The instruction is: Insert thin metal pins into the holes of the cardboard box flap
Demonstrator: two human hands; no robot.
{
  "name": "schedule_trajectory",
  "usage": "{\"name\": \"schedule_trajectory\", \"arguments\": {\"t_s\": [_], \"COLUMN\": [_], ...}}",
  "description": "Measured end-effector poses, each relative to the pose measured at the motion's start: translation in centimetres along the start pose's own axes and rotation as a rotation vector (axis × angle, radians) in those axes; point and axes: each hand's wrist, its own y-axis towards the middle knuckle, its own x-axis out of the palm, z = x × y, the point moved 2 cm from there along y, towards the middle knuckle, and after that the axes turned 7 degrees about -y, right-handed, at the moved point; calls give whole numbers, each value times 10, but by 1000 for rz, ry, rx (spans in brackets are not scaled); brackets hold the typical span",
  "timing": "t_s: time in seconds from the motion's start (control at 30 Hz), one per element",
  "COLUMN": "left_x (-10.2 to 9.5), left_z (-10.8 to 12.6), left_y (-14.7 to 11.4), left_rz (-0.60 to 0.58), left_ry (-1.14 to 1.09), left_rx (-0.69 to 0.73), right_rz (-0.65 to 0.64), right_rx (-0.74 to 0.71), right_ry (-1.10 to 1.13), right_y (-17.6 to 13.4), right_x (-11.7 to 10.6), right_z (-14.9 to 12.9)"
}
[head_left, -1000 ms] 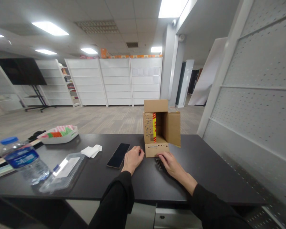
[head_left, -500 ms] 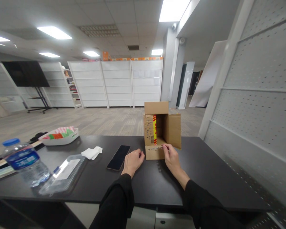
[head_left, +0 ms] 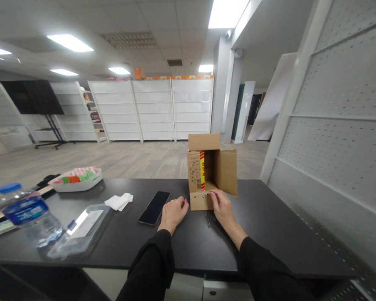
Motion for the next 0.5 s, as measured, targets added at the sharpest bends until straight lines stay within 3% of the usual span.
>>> {"name": "schedule_trajectory", "arguments": {"t_s": [0.5], "left_x": [1], "left_z": [-1], "left_y": [0], "left_rz": [-1], "left_ry": [1], "left_rx": [10], "right_rz": [-45], "right_rx": [-51], "right_ry": [-23], "right_y": [1], "right_x": [1], "right_z": [-4]}}
